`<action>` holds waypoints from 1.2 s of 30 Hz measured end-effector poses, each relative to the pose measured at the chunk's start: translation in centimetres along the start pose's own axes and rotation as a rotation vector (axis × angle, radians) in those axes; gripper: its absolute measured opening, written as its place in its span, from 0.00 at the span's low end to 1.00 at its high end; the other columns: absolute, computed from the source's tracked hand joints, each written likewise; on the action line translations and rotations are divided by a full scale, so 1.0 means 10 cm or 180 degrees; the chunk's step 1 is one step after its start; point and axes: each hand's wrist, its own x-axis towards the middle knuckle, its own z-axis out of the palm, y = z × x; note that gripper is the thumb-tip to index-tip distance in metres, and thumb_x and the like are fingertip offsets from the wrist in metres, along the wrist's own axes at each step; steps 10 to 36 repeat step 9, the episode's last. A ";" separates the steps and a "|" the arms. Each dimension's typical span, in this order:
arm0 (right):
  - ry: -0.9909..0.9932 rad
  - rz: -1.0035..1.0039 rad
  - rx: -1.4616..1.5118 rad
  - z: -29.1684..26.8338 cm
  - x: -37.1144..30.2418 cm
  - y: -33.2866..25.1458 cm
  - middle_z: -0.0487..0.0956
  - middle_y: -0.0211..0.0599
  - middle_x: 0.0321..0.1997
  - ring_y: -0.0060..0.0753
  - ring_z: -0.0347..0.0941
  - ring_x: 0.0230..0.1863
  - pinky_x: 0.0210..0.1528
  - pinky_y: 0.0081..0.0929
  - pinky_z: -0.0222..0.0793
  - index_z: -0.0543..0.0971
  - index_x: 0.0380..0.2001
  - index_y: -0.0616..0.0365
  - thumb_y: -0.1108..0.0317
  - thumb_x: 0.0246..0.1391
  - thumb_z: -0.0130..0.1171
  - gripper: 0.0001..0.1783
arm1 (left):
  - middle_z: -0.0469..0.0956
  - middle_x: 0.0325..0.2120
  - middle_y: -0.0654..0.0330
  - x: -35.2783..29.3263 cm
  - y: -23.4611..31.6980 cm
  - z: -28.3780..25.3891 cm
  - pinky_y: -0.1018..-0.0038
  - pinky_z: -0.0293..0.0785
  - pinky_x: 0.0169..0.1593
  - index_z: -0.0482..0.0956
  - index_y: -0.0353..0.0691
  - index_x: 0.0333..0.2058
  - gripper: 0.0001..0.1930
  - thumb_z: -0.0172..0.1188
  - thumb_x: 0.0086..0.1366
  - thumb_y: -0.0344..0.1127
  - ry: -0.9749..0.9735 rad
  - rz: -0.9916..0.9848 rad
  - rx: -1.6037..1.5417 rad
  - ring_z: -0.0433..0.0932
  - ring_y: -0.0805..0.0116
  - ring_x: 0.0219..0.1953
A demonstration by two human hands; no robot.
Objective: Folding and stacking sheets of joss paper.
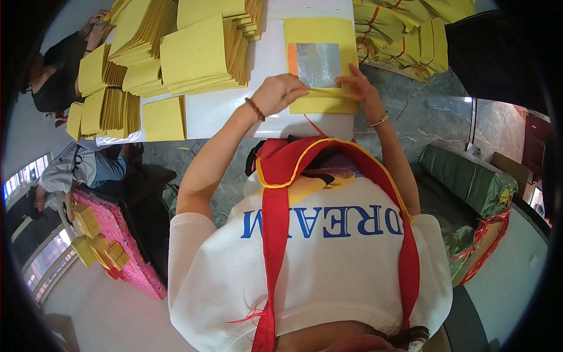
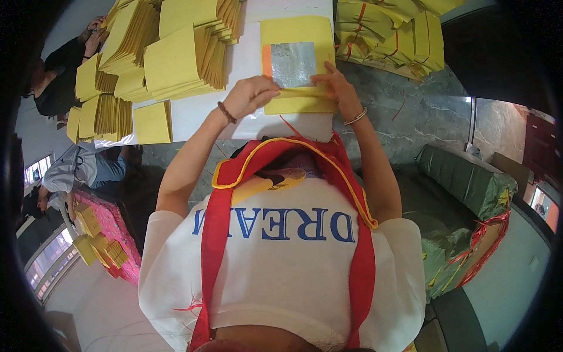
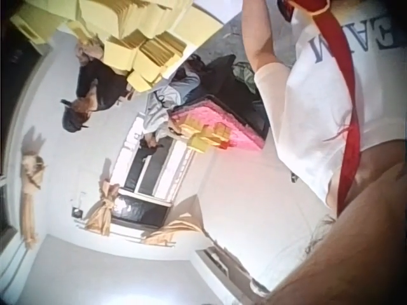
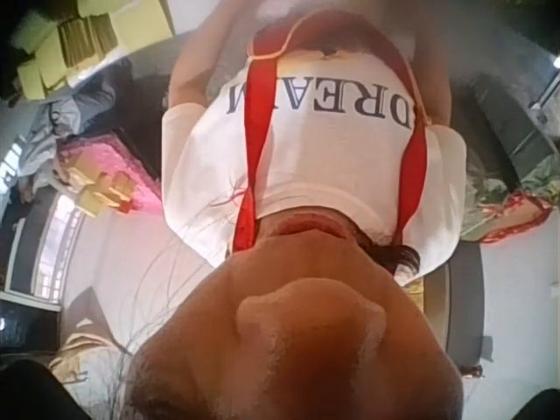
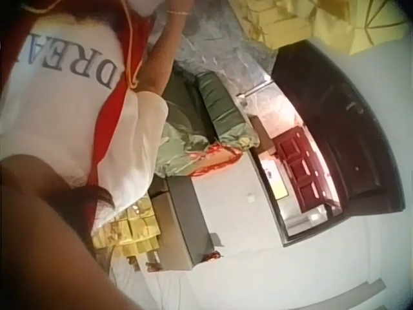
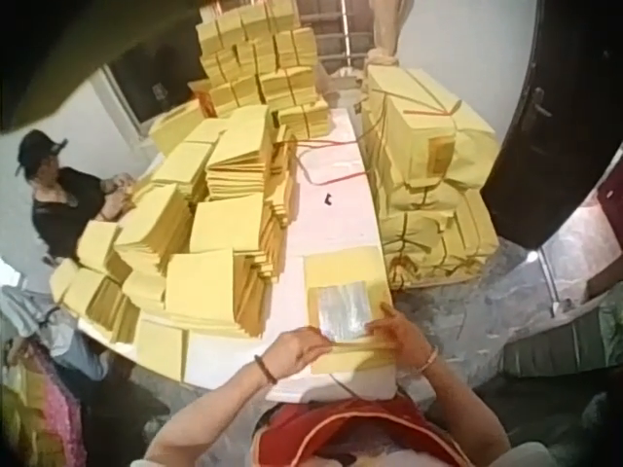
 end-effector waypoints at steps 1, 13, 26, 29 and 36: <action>0.0284 0.0458 0.0801 0.03 -0.01 -0.06 0.71 0.40 0.54 0.36 0.51 0.65 0.65 0.34 0.41 0.77 0.42 0.57 0.42 0.60 0.25 0.36 | 0.77 0.26 0.55 0.03 -0.02 -0.04 0.72 0.71 0.36 0.78 0.36 0.31 0.10 0.57 0.57 0.38 -0.0178 -0.0544 -0.0415 0.75 0.60 0.30; -0.0018 0.0193 0.1160 -0.01 0.02 0.28 0.68 0.42 0.57 0.32 0.43 0.68 0.67 0.33 0.35 0.67 0.54 0.61 0.34 0.56 0.22 0.44 | 0.78 0.24 0.63 0.17 -0.22 -0.09 0.80 0.69 0.35 0.79 0.36 0.31 0.08 0.59 0.58 0.35 -0.0661 -0.1465 -0.1770 0.72 0.78 0.29; -0.0018 0.0193 0.1160 -0.01 0.02 0.28 0.68 0.42 0.57 0.32 0.43 0.68 0.67 0.33 0.35 0.67 0.54 0.61 0.34 0.56 0.22 0.44 | 0.78 0.24 0.63 0.17 -0.22 -0.09 0.80 0.69 0.35 0.79 0.36 0.31 0.08 0.59 0.58 0.35 -0.0661 -0.1465 -0.1770 0.72 0.78 0.29; -0.0018 0.0193 0.1160 -0.01 0.02 0.28 0.68 0.42 0.57 0.32 0.43 0.68 0.67 0.33 0.35 0.67 0.54 0.61 0.34 0.56 0.22 0.44 | 0.78 0.24 0.63 0.17 -0.22 -0.09 0.80 0.69 0.35 0.79 0.36 0.31 0.08 0.59 0.58 0.35 -0.0661 -0.1465 -0.1770 0.72 0.78 0.29; -0.0018 0.0193 0.1160 -0.01 0.02 0.28 0.68 0.42 0.57 0.32 0.43 0.68 0.67 0.33 0.35 0.67 0.54 0.61 0.34 0.56 0.22 0.44 | 0.78 0.24 0.63 0.17 -0.22 -0.09 0.80 0.69 0.35 0.79 0.36 0.31 0.08 0.59 0.58 0.35 -0.0661 -0.1465 -0.1770 0.72 0.78 0.29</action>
